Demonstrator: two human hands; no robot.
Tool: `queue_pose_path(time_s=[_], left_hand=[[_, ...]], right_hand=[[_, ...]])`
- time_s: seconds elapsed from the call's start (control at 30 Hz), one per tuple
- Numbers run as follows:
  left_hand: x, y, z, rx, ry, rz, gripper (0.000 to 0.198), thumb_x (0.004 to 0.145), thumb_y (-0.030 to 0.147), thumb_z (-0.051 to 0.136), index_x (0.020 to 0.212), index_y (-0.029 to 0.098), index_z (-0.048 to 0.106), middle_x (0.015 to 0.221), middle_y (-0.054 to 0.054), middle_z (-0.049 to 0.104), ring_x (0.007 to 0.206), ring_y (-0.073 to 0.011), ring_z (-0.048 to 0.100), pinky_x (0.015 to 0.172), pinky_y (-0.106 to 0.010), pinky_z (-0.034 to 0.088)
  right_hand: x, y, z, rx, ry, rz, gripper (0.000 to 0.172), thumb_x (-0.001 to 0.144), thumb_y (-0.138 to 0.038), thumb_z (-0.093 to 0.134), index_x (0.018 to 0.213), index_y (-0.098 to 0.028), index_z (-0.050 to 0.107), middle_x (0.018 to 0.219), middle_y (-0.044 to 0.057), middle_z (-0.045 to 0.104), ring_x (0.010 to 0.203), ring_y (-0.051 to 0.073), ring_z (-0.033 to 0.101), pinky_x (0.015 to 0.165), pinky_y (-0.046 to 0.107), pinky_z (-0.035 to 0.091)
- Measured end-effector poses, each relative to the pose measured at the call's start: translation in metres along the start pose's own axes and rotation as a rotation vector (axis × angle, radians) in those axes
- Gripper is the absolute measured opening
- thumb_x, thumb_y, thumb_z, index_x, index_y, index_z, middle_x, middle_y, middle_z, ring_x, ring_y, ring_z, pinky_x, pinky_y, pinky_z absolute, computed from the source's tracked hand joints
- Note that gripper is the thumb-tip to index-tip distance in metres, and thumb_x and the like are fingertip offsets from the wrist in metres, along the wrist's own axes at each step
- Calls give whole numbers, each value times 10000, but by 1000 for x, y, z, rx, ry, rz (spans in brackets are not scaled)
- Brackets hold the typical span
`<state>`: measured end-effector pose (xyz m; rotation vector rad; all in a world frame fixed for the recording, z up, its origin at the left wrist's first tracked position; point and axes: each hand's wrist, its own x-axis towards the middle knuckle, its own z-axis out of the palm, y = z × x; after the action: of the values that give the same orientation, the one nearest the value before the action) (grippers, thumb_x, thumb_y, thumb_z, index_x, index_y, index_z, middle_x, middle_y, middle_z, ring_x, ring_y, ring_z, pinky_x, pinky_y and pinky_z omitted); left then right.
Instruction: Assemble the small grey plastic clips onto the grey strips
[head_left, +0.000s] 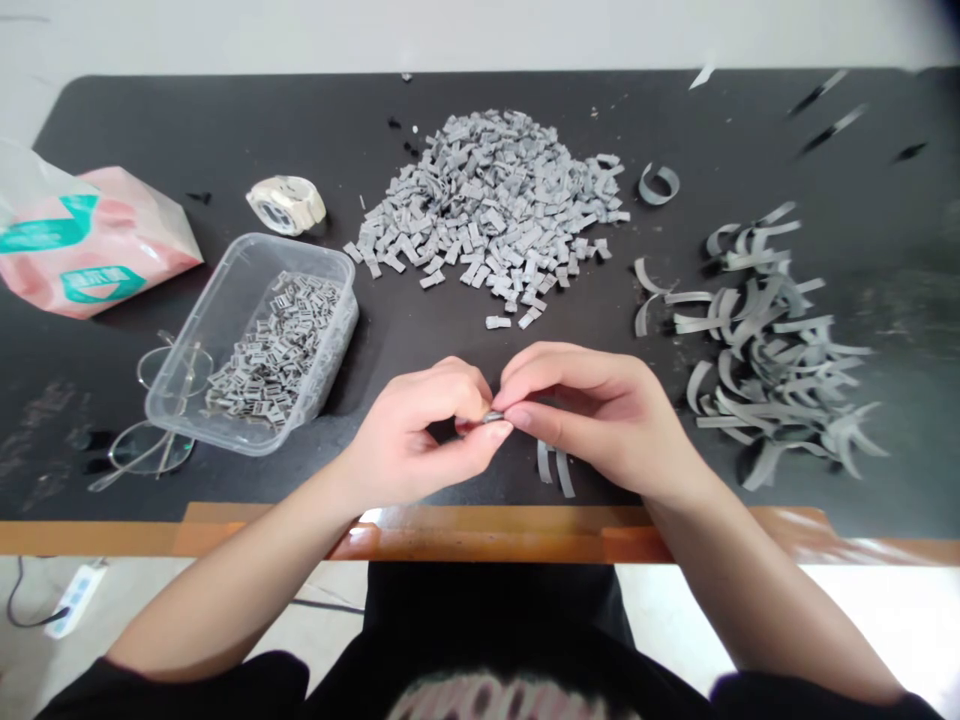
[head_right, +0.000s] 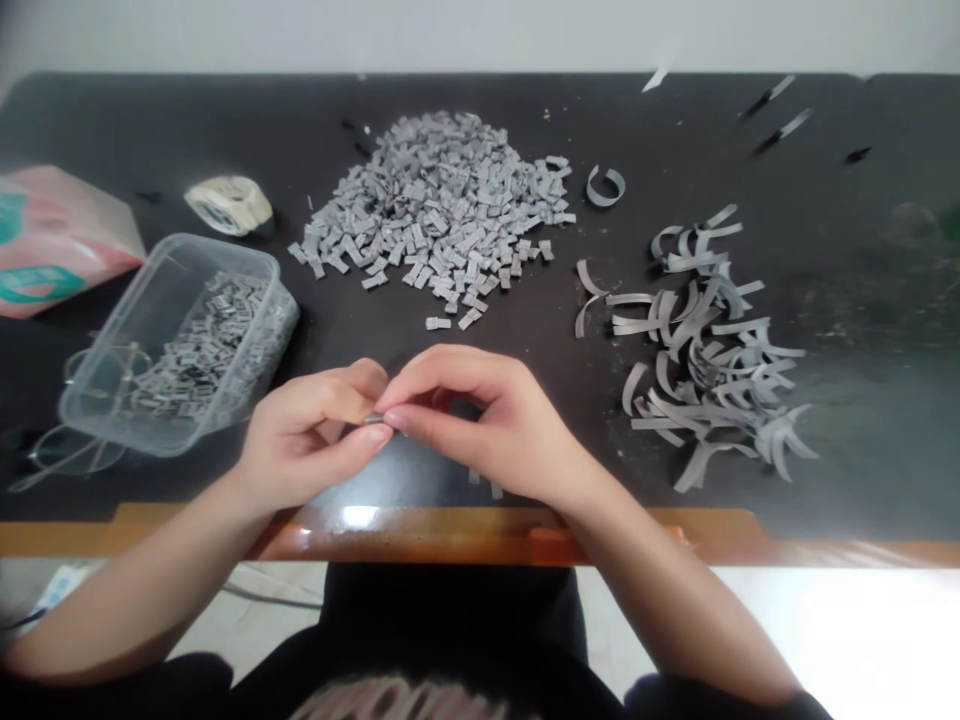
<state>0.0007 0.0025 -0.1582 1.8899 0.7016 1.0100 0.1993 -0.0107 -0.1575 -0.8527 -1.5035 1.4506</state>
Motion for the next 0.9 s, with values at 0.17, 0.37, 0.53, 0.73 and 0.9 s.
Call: queue_pose_path(time_s=[0.17, 0.37, 0.53, 0.73, 0.9], left_hand=[[2, 1, -1, 130, -80, 13, 281, 913, 189, 624, 662, 223, 500, 615, 25, 590, 589, -125, 556, 611, -285, 477], [0, -8, 0, 307, -172, 64, 242, 964, 171, 586, 729, 203, 536, 654, 32, 626, 627, -119, 577, 706, -281, 473], [1, -9, -1, 356, -233, 17, 240, 988, 189, 544, 748, 202, 546, 695, 25, 642, 669, -127, 590, 743, -291, 469], [2, -8, -4, 414, -220, 113, 249, 981, 181, 537, 737, 199, 581, 747, -23, 692, 697, -148, 617, 742, -313, 477], [2, -9, -6, 462, -154, 199, 246, 947, 166, 579, 703, 196, 577, 732, -34, 683, 680, -157, 603, 726, -331, 475]], right_hand=[[2, -8, -11, -145, -74, 16, 43, 916, -219, 722, 880, -202, 738, 901, 35, 721, 814, 167, 652, 743, 295, 522], [4, -9, -19, -396, -223, 32, 122, 950, -127, 592, 848, -192, 608, 848, 10, 630, 741, 131, 553, 688, 258, 447], [5, -2, -17, -455, -275, 39, 171, 959, -117, 497, 811, -202, 501, 823, 11, 574, 736, 147, 506, 681, 278, 406], [5, -3, -11, -357, -236, 83, 185, 997, -169, 462, 819, -203, 501, 813, 1, 544, 740, 145, 483, 681, 279, 394], [4, -1, -2, -232, -121, 140, 194, 977, -147, 474, 792, -204, 479, 768, -18, 499, 713, 128, 454, 657, 267, 376]])
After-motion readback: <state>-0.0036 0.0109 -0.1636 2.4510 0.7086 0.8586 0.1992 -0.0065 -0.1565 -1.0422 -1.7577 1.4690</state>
